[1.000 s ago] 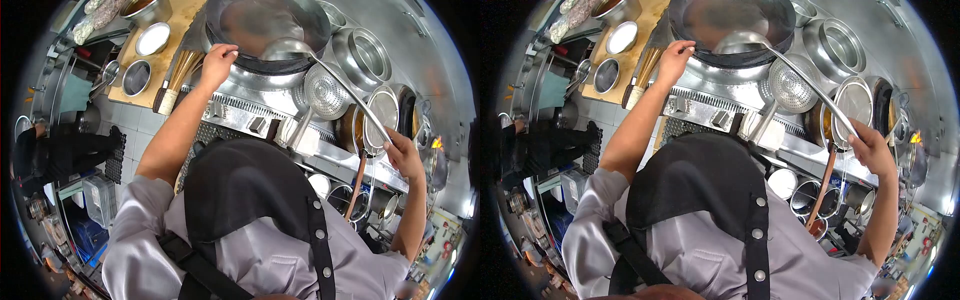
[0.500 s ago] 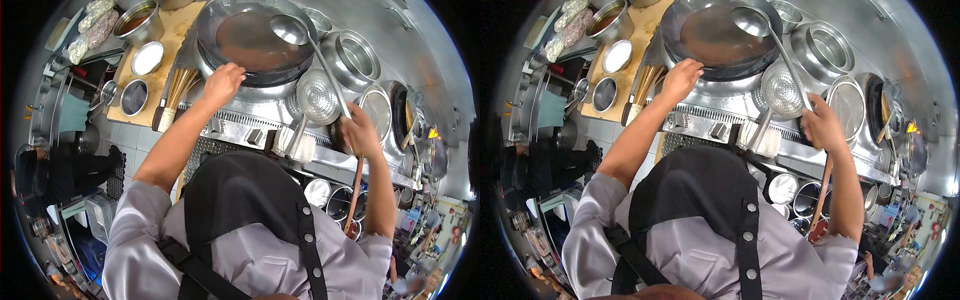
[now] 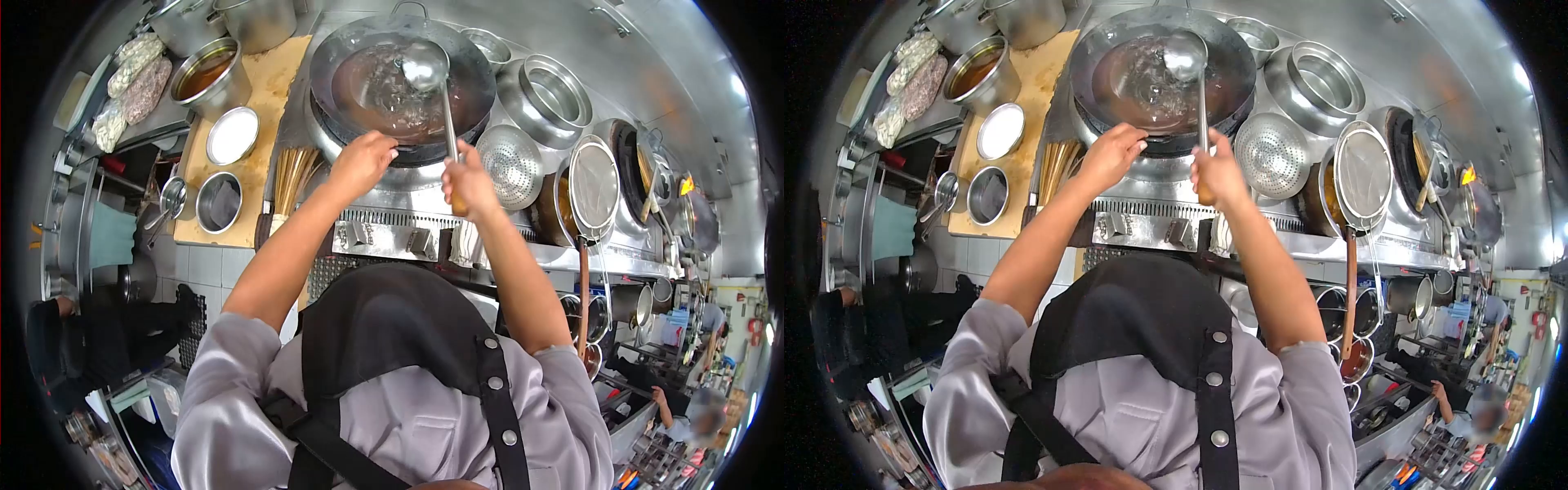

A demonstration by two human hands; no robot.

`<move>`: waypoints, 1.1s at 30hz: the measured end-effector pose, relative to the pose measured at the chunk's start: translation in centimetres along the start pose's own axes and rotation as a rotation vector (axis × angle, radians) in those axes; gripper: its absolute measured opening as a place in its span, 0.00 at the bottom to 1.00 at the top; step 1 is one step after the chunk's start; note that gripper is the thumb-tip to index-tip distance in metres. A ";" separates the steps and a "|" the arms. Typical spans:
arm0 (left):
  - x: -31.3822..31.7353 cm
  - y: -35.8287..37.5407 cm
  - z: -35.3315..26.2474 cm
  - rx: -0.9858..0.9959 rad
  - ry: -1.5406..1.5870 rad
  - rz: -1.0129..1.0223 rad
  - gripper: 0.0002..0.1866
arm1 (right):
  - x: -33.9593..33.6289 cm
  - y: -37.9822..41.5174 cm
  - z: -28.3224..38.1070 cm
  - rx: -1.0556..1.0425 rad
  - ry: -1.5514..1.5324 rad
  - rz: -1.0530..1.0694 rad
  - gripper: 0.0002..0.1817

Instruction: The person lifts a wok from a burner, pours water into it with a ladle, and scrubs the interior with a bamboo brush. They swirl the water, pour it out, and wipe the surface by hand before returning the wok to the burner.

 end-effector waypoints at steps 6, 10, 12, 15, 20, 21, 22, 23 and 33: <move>-0.1 0.9 1.5 -0.017 0.150 -0.121 0.13 | 1.0 4.7 -1.0 0.238 -0.565 0.226 0.18; 0.1 -1.2 1.5 -0.025 0.131 0.082 0.12 | 1.1 1.1 0.6 0.247 -0.665 0.249 0.13; 0.4 -0.9 2.2 0.049 0.256 0.042 0.11 | 1.8 1.1 -0.3 0.097 -0.124 0.039 0.25; -0.5 0.8 4.3 0.059 0.195 -0.051 0.13 | 1.9 4.4 -1.6 -0.001 0.277 -0.098 0.34; 0.9 1.7 3.5 -0.103 0.302 -0.157 0.13 | 0.3 9.4 -1.0 0.254 -0.588 0.186 0.20; 1.4 1.7 4.0 -0.236 0.445 -0.141 0.14 | -0.2 9.6 -0.5 0.335 -1.011 0.397 0.15; 1.7 1.3 4.8 -0.368 0.507 -0.088 0.14 | -0.6 9.7 -0.2 0.433 -1.241 0.459 0.08; 1.8 1.1 5.4 -0.532 0.805 -0.070 0.13 | -0.5 10.1 0.1 0.428 -1.242 0.456 0.08; 1.9 -1.4 4.4 -0.043 0.138 0.075 0.16 | -0.7 17.4 2.8 0.315 -1.101 0.493 0.16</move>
Point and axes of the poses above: each hand's wrist, its own y-axis away from the middle knuckle, its own x-axis out of the palm, z = x × y, the point moved 4 cm from there along -y, towards the middle knuckle, and after that the axes turned 2 degrees about x, right-handed, at the moved point
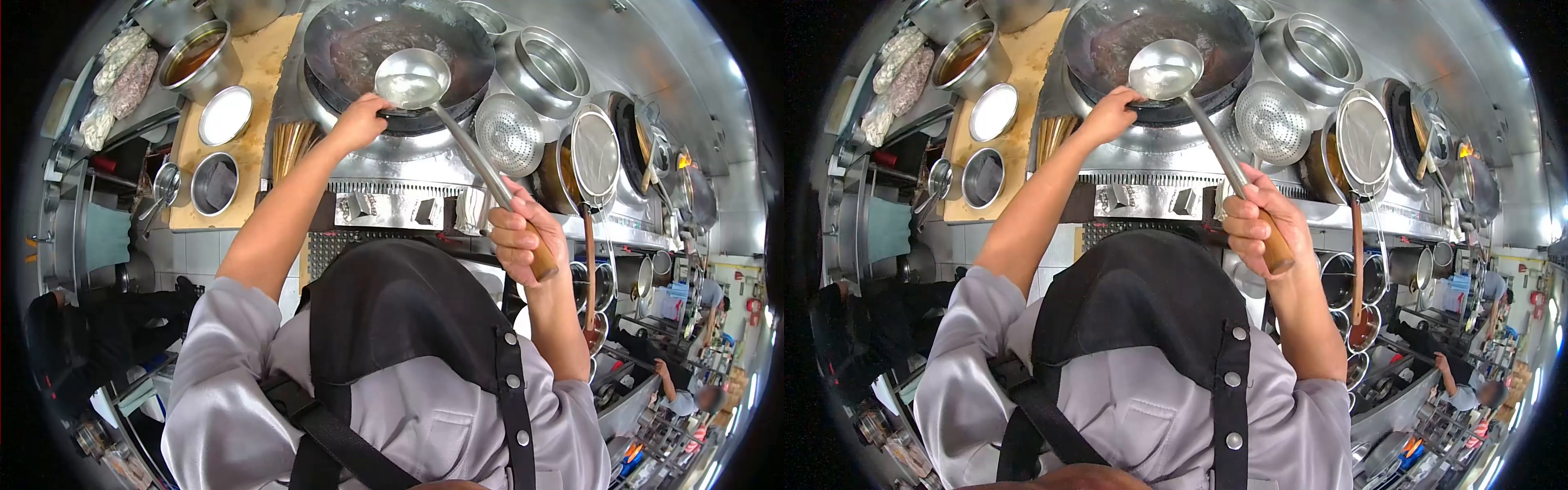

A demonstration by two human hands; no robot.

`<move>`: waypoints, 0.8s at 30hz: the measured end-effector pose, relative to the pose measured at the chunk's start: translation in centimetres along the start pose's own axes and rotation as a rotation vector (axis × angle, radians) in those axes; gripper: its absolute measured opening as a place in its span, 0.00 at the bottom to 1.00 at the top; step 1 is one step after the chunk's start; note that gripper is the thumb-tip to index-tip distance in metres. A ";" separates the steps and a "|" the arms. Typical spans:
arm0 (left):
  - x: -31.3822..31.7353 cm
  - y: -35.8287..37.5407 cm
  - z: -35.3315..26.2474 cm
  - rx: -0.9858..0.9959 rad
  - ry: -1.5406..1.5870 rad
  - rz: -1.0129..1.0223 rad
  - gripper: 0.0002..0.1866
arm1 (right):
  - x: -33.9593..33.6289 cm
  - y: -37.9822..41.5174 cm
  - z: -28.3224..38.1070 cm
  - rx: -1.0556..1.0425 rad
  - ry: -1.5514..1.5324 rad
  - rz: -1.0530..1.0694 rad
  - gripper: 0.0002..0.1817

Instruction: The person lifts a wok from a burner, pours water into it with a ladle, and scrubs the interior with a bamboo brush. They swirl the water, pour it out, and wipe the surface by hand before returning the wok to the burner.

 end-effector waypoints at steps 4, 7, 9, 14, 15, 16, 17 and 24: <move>0.8 0.5 -1.4 -0.049 0.014 -0.089 0.12 | 2.1 2.7 0.2 -0.052 0.079 -0.056 0.20; 0.6 1.1 -2.9 0.056 -0.342 -0.168 0.11 | 3.3 3.9 -0.1 -0.092 0.183 -0.074 0.23; -0.1 1.3 -5.2 0.099 -0.469 -0.176 0.11 | 3.5 4.5 -0.3 -0.095 0.193 -0.077 0.23; 1.4 -0.6 -5.3 0.199 -0.331 -0.038 0.11 | 4.0 5.6 -0.4 -0.116 0.205 -0.097 0.24; 1.1 -0.9 -4.2 0.195 -0.348 0.096 0.11 | 4.0 5.8 -0.4 -0.119 0.214 -0.117 0.25; 0.6 -0.3 -3.5 0.194 -0.348 0.096 0.11 | 3.9 6.0 -0.5 -0.117 0.214 -0.117 0.25; -0.2 0.4 -3.1 0.219 -0.321 0.004 0.11 | 3.6 6.3 -0.4 -0.127 0.244 -0.106 0.26; 1.3 0.1 -5.9 0.174 -0.423 -0.046 0.12 | 2.6 7.1 -0.6 -0.230 0.474 -0.263 0.28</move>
Point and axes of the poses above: each hand's wrist, its own y-axis away from the middle knuckle, its own x-axis out of the palm, z = x × y, the point moved 4 cm from there along -y, towards the middle knuckle, and after that the axes turned 2 degrees about x, right-handed, at the moved point
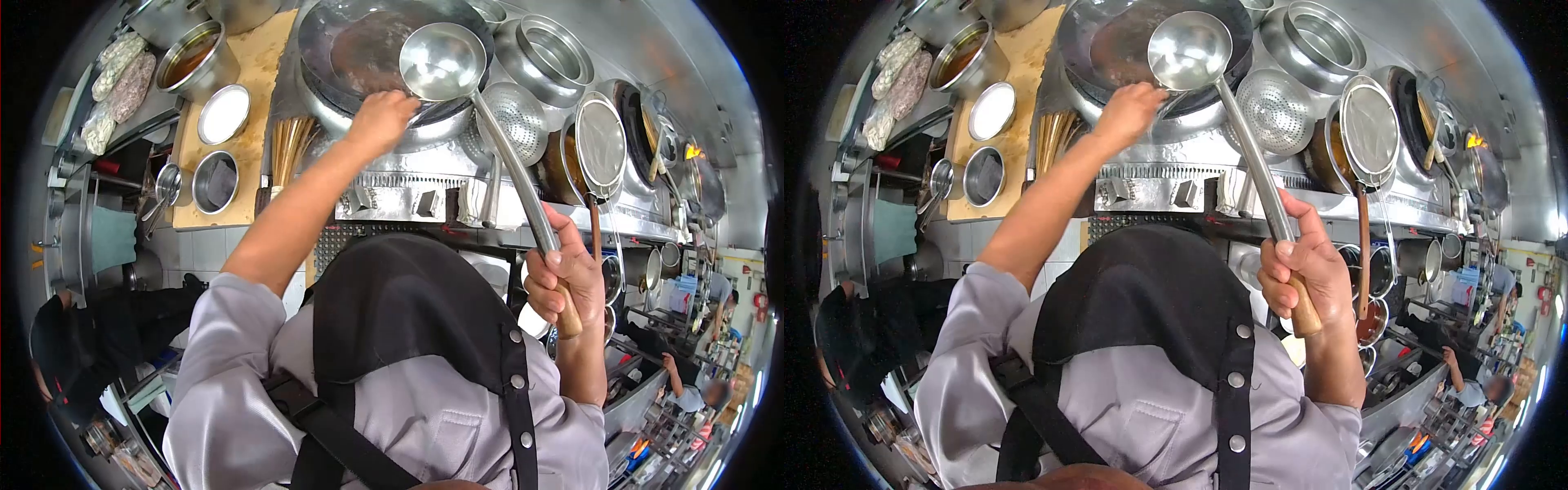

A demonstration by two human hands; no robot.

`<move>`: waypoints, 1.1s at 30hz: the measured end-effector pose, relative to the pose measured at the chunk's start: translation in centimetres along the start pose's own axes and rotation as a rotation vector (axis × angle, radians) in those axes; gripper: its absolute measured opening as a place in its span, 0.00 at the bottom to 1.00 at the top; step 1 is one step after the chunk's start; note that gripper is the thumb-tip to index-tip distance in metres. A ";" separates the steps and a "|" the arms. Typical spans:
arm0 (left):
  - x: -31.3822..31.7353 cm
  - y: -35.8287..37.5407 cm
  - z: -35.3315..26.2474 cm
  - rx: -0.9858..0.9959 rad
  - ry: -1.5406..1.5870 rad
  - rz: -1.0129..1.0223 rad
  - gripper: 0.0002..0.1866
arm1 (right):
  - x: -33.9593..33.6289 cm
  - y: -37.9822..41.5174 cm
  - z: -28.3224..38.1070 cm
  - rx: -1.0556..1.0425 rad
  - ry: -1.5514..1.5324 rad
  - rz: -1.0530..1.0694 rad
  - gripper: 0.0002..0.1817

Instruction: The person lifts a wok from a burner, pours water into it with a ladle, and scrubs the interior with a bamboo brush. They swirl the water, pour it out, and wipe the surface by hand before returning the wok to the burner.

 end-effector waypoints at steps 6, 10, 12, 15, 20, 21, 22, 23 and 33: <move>-1.4 1.3 1.6 0.007 0.043 -0.055 0.12 | -2.3 0.6 -1.5 -0.065 0.232 -0.099 0.33; 0.3 -0.3 0.5 0.072 0.143 -0.023 0.10 | -5.8 0.3 -4.5 -0.193 0.588 -0.354 0.38; -1.4 1.3 2.2 0.086 0.115 -0.064 0.11 | -9.4 -0.1 -6.6 -0.298 0.675 -0.494 0.39; -3.9 6.0 6.4 -0.040 0.077 -0.175 0.11 | -14.4 -1.4 -10.3 -0.294 0.795 -0.616 0.40; -1.9 17.7 13.4 -0.714 -0.347 0.398 0.34 | -19.9 -5.1 -14.3 -0.124 1.283 -0.862 0.36; -1.5 18.8 13.7 -0.710 -0.349 0.391 0.34 | -20.1 -5.6 -14.3 -0.198 1.440 -0.847 0.34; -1.2 19.8 14.1 -0.793 -0.265 0.375 0.38 | -20.4 -6.1 -14.3 -0.275 1.597 -0.830 0.32; -1.2 20.5 14.4 -0.876 -0.177 0.356 0.42 | -18.3 -6.3 -13.2 -0.543 1.714 -0.830 0.30; -8.4 9.8 -2.0 -0.454 1.588 -0.330 0.38 | 5.5 -18.6 -13.5 -0.257 0.488 0.261 0.37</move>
Point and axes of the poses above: each hand's wrist, its own y-axis away from the middle knuckle, its own x-axis out of the palm, z = x × y, the point moved 4 cm from there along -y, towards the middle knuckle, and after that the axes turned 2 degrees about x, right-handed, at the moved point
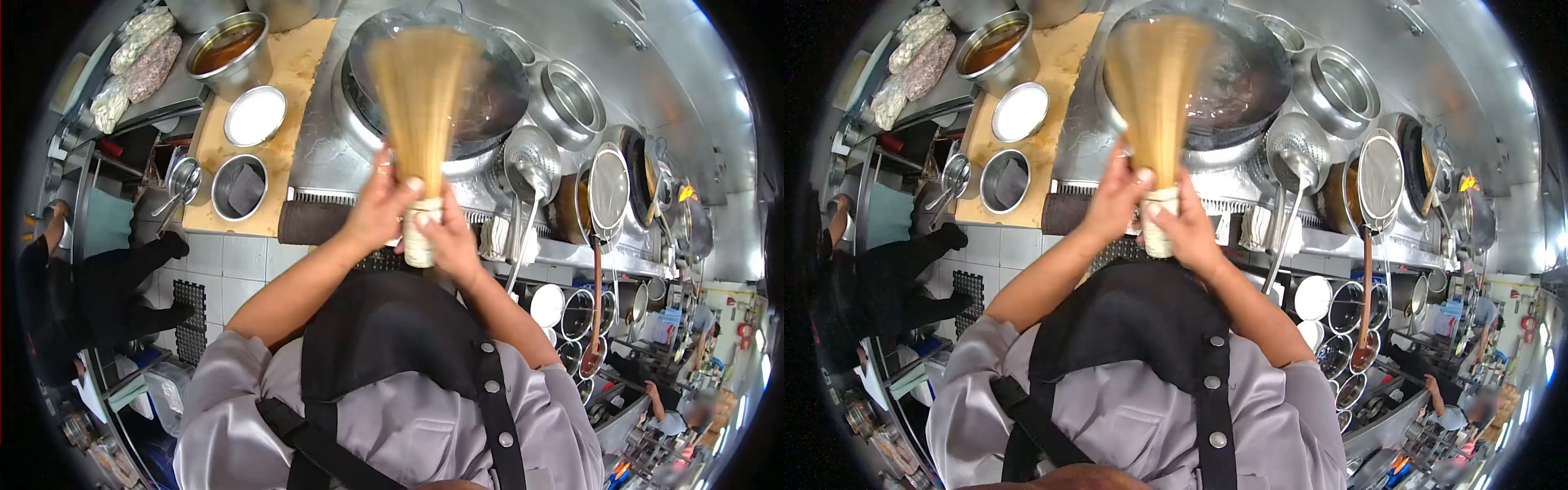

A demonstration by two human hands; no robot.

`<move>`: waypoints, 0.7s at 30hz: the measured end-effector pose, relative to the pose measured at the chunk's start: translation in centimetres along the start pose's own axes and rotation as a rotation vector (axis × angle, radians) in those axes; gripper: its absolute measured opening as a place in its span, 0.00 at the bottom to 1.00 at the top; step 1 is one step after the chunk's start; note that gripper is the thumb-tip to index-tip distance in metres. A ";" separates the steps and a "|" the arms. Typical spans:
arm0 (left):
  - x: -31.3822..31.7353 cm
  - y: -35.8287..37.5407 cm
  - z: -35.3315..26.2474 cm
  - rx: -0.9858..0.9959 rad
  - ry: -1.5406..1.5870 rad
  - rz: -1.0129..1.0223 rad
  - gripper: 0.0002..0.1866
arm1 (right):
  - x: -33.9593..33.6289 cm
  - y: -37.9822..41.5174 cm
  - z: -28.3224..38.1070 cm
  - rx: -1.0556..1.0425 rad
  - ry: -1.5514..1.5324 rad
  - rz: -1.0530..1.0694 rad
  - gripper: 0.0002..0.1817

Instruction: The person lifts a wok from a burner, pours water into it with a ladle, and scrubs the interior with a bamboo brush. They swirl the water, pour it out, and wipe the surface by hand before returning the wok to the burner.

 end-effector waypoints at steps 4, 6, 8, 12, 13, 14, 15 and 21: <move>-0.5 -2.9 1.3 0.037 -0.629 0.386 0.22 | -2.7 -0.5 9.3 -0.122 0.210 -0.314 0.29; -0.4 -4.4 3.0 0.240 -0.968 0.356 0.18 | -5.2 -2.3 13.1 -0.018 0.392 -0.263 0.28; 0.9 -6.5 4.7 0.440 -1.112 0.287 0.16 | -8.5 -5.6 14.3 0.042 0.760 -0.285 0.30; 2.1 -10.3 5.2 0.502 -1.337 0.286 0.10 | -11.9 -11.9 12.4 0.220 0.817 -0.010 0.31; 2.3 -11.1 5.6 0.337 -1.387 0.350 0.11 | -13.6 -12.5 11.8 0.224 0.809 -0.002 0.31; 2.3 -11.5 6.0 0.356 -1.434 0.380 0.14 | -13.5 -13.0 12.5 0.048 1.306 0.032 0.29; 2.3 -11.8 6.4 0.350 -1.441 0.377 0.14 | -13.2 -13.5 13.1 -0.158 1.798 0.069 0.28; 2.5 -12.1 7.7 0.420 -1.473 0.243 0.20 | -18.6 -24.8 11.5 -0.163 1.795 -0.233 0.18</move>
Point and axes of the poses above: each hand's wrist, its own y-axis away from the middle knuckle, its own x-axis out of the palm, z = x × y, the point moved 4 cm from there along -y, towards the middle knuckle, and after that the axes turned 2 degrees about x, right-handed, at the moved point
